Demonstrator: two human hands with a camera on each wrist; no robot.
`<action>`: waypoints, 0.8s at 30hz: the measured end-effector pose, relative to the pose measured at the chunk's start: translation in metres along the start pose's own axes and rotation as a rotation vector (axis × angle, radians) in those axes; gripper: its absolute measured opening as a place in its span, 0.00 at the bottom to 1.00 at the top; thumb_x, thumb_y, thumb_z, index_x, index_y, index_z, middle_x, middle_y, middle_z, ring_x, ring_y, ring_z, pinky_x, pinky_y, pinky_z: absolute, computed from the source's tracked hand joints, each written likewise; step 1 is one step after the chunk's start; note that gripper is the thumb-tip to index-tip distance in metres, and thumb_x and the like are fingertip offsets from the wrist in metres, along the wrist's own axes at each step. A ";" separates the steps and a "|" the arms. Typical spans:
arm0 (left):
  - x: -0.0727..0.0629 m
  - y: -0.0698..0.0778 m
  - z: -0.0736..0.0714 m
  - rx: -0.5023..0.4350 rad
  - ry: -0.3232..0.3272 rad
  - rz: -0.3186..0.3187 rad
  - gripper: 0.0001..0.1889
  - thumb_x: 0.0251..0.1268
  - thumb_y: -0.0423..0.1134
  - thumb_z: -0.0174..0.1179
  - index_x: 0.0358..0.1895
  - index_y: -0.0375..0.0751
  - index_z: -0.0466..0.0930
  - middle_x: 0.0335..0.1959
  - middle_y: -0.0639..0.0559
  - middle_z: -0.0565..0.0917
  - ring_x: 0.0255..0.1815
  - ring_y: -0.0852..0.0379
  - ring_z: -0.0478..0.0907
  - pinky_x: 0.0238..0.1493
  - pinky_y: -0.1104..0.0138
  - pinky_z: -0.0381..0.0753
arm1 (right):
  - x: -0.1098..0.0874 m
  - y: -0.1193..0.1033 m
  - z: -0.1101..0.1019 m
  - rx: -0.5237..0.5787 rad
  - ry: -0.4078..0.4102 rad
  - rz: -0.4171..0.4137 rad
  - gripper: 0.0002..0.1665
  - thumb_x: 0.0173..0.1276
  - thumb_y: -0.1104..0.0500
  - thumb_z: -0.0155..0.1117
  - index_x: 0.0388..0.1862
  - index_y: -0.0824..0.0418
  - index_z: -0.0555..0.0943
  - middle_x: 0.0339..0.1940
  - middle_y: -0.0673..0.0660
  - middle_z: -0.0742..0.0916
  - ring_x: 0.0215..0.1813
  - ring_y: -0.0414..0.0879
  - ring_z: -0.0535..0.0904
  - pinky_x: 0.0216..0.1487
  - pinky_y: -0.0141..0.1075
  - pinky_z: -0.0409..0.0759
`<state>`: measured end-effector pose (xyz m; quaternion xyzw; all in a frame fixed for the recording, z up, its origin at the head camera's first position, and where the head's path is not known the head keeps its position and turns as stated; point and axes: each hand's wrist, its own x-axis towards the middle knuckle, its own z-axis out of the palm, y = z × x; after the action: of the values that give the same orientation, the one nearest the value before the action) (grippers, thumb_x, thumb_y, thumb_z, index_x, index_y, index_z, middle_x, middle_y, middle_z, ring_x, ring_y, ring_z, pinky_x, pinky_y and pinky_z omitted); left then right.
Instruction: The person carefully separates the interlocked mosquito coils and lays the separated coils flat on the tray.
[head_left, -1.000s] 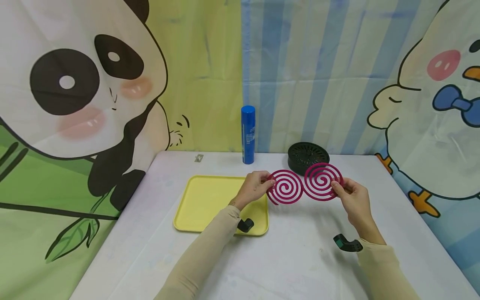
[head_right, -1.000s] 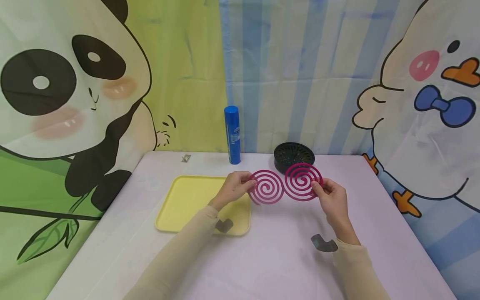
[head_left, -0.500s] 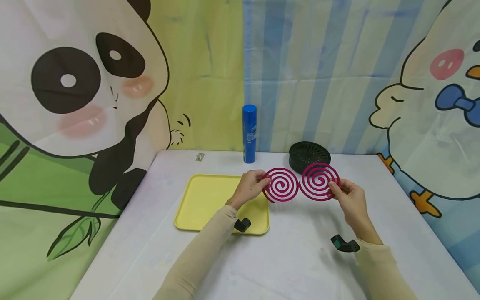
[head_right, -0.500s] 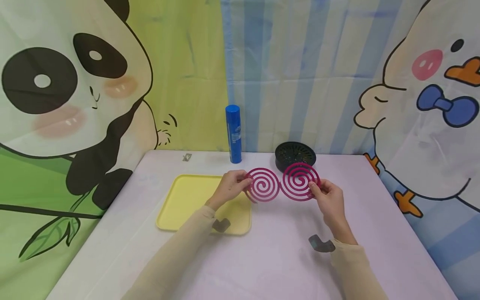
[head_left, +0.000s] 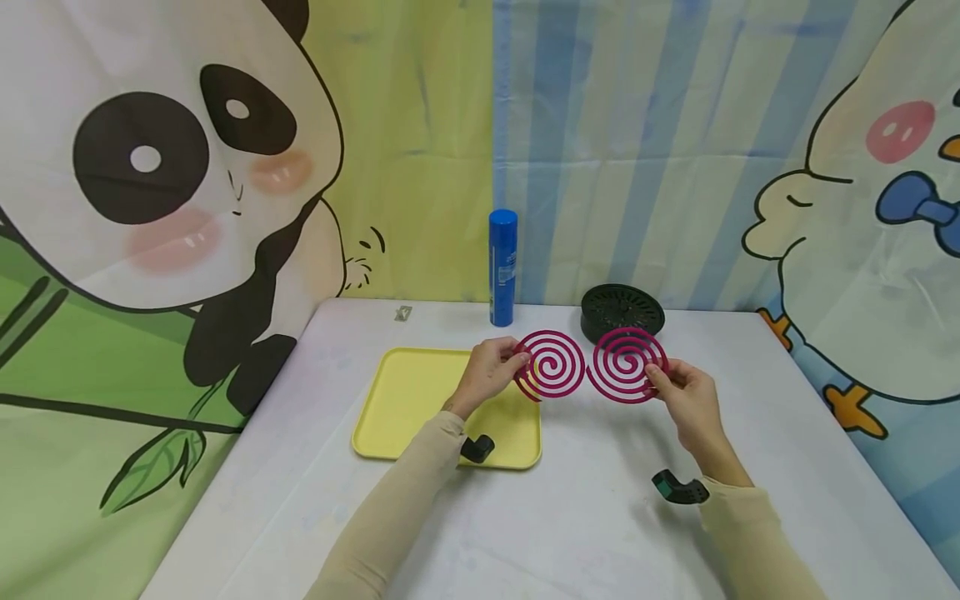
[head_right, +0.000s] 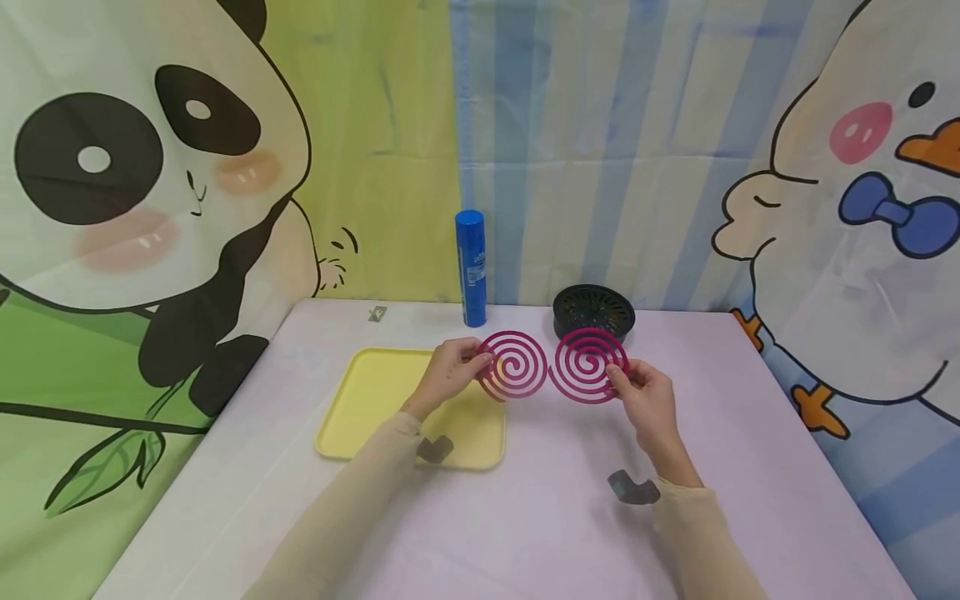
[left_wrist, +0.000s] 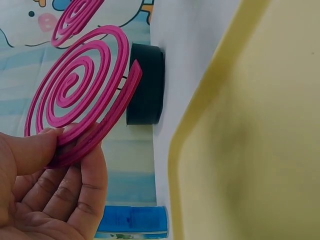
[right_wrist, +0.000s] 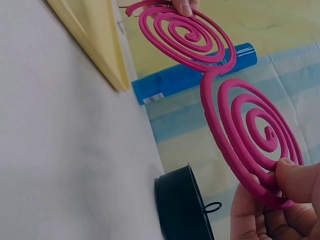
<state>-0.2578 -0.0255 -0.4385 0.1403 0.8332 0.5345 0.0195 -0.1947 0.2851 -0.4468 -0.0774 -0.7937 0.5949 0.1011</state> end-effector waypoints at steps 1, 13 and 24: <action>0.000 -0.001 -0.001 -0.002 0.004 0.004 0.07 0.74 0.38 0.61 0.44 0.39 0.86 0.37 0.48 0.88 0.37 0.58 0.85 0.38 0.68 0.86 | 0.000 -0.001 0.001 0.001 -0.004 0.002 0.29 0.74 0.46 0.62 0.58 0.70 0.76 0.41 0.46 0.83 0.40 0.36 0.80 0.44 0.23 0.83; -0.006 -0.005 -0.018 -0.010 0.058 -0.004 0.07 0.74 0.38 0.61 0.43 0.38 0.85 0.36 0.46 0.89 0.34 0.58 0.85 0.35 0.68 0.86 | 0.002 -0.003 0.016 0.007 -0.064 0.007 0.29 0.74 0.48 0.63 0.57 0.72 0.76 0.40 0.50 0.84 0.39 0.35 0.81 0.44 0.24 0.84; -0.016 -0.015 -0.032 -0.016 0.102 -0.013 0.07 0.72 0.38 0.63 0.42 0.37 0.85 0.35 0.46 0.89 0.34 0.58 0.85 0.35 0.67 0.86 | 0.002 -0.003 0.033 -0.007 -0.111 0.041 0.27 0.75 0.48 0.63 0.57 0.71 0.76 0.43 0.56 0.83 0.40 0.37 0.80 0.44 0.24 0.83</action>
<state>-0.2516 -0.0635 -0.4408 0.1071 0.8296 0.5477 -0.0185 -0.2046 0.2540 -0.4528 -0.0609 -0.7984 0.5974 0.0448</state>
